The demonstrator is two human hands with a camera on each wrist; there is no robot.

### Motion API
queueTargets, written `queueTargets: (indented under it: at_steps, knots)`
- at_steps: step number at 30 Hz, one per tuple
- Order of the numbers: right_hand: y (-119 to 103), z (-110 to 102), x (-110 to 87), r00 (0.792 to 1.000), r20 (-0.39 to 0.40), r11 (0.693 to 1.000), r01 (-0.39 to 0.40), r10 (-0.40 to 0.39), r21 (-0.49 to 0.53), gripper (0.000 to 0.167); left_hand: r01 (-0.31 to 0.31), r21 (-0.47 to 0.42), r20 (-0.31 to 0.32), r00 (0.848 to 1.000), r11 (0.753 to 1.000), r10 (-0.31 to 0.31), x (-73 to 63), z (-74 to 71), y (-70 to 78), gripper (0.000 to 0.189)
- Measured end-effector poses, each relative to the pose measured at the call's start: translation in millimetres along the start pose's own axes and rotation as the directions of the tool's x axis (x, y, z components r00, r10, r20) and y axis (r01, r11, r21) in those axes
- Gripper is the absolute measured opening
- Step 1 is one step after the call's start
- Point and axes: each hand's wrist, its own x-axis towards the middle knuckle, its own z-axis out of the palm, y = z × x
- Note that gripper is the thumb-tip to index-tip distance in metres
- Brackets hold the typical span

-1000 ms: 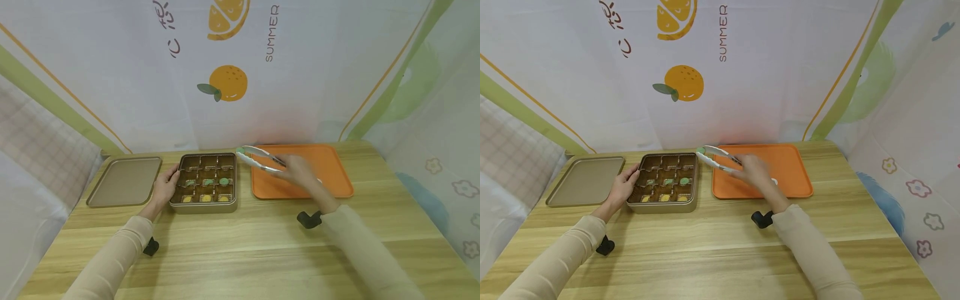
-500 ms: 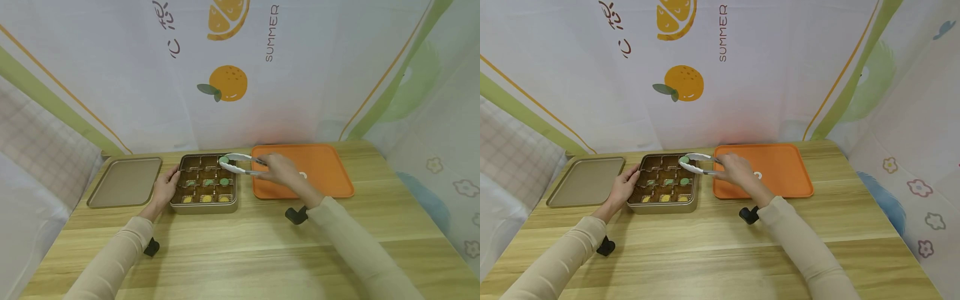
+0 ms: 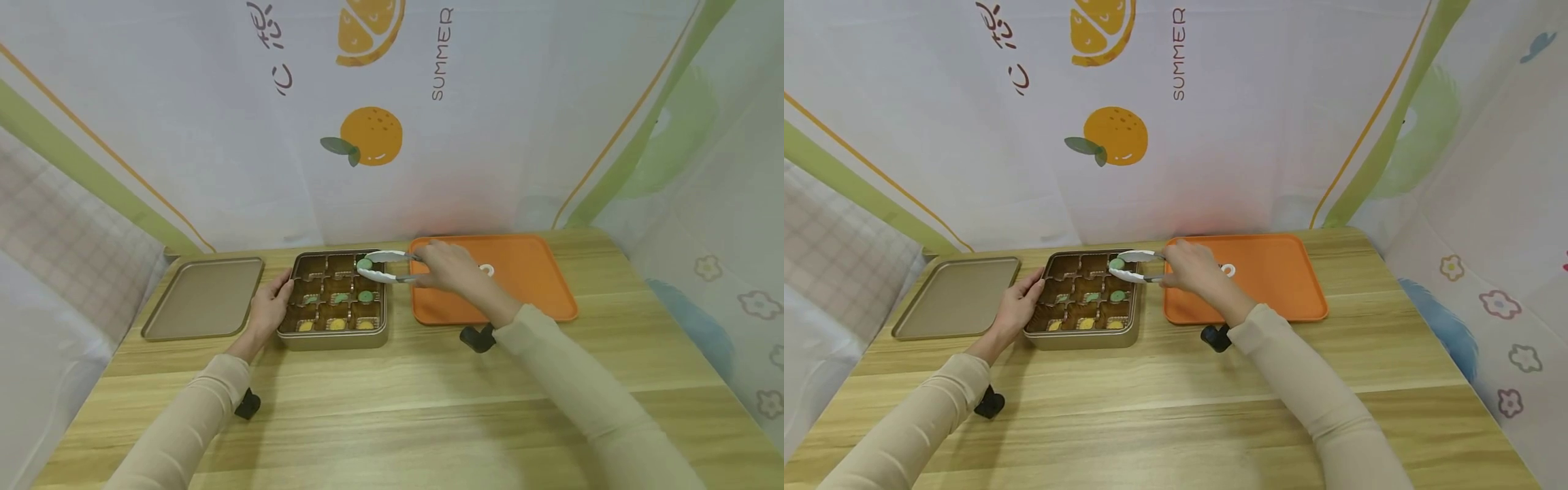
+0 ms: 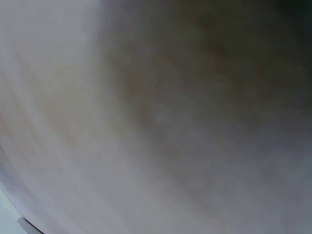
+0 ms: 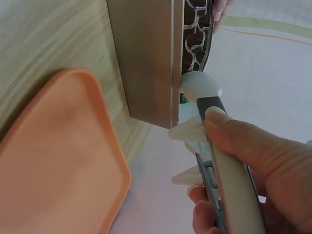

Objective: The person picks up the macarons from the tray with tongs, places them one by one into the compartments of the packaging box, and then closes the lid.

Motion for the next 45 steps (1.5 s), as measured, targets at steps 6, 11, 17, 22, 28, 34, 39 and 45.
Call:
queueTargets:
  at_steps: [6, 11, 17, 22, 28, 34, 39, 45]
  knots:
    - [-4, -3, 0.7, 1.000, 0.014, 0.999, 0.001, 0.000, -0.037, 0.046, 0.000, -0.005, 0.004, 1.000, 1.000, 0.000, 0.0, 0.2, -0.6, 0.050]
    - [-5, -2, 0.5, 1.000, 0.018, 0.999, -0.005, 0.006, -0.046, 0.048, -0.009, -0.001, 0.004, 1.000, 1.000, 0.009, -0.5, 0.1, -1.5, 0.050]
    - [-3, 3, -0.9, 1.000, 0.006, 0.999, -0.012, 0.012, -0.031, 0.051, -0.020, -0.008, 0.002, 1.000, 1.000, 0.020, -1.5, 0.5, -2.3, 0.049]
    - [5, 11, -6.2, 0.999, -0.034, 1.000, -0.013, 0.014, 0.022, 0.053, -0.031, -0.015, 0.009, 0.999, 0.999, 0.031, -2.3, 1.1, -3.1, 0.049]
    - [27, 17, -22.2, 0.993, -0.096, 0.989, -0.051, 0.065, 0.141, 0.059, -0.036, -0.010, 0.009, 0.999, 0.999, 0.036, -2.3, 0.6, -2.4, 0.049]
    - [64, 18, -47.3, 0.978, -0.200, 0.975, -0.010, 0.056, 0.223, 0.050, -0.038, -0.012, 0.010, 0.999, 0.999, 0.038, -2.3, 0.5, -1.4, 0.049]
    - [106, 18, -76.0, 0.961, -0.243, 0.954, -0.053, 0.128, 0.296, 0.046, -0.038, -0.013, 0.010, 0.999, 0.999, 0.038, -1.9, 0.2, -0.7, 0.049]
    - [160, 17, -122.6, 0.932, -0.172, 0.923, -0.265, 0.320, 0.281, 0.070, -0.041, -0.009, 0.017, 0.999, 0.999, 0.041, -1.2, -0.9, 0.3, 0.049]
